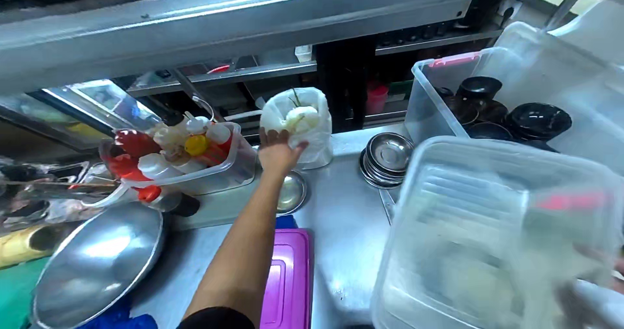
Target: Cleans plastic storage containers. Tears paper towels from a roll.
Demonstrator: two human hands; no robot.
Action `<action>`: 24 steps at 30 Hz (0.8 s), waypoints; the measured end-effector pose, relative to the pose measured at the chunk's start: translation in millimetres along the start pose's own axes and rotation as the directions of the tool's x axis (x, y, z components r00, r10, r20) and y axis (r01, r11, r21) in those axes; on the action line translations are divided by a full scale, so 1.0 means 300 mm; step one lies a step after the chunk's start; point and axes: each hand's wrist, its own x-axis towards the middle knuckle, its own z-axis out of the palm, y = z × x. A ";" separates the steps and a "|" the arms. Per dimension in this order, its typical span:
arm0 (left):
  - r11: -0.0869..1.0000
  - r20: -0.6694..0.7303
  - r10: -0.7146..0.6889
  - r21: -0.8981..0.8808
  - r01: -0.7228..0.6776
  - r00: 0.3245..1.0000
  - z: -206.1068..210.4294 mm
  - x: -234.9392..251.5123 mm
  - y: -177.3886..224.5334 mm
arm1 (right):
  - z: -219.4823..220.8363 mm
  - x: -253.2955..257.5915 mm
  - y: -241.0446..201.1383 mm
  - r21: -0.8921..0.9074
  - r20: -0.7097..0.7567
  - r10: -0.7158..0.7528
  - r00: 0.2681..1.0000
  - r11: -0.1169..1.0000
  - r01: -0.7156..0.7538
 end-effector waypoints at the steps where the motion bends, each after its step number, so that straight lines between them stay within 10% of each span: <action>1: 1.000 0.010 -0.025 -0.013 0.026 1.000 -0.015 -0.001 -0.025 | 0.039 -0.008 0.011 0.002 0.053 0.007 0.999 1.000 -0.007; 13: 0.993 -0.042 0.001 -0.122 -0.006 0.999 -0.152 -0.176 -0.245 | 0.392 0.064 0.173 -0.243 0.296 0.379 0.877 0.918 -0.314; 20: 0.877 0.086 -0.084 -0.466 0.114 0.993 -0.028 -0.808 -0.087 | 0.528 -0.014 0.357 -0.542 0.404 0.576 0.711 0.776 -0.322; 24: 0.762 0.237 -0.135 -0.596 0.253 0.962 0.075 -1.179 0.012 | 0.564 -0.103 0.315 -0.813 0.390 0.629 0.672 0.578 -0.069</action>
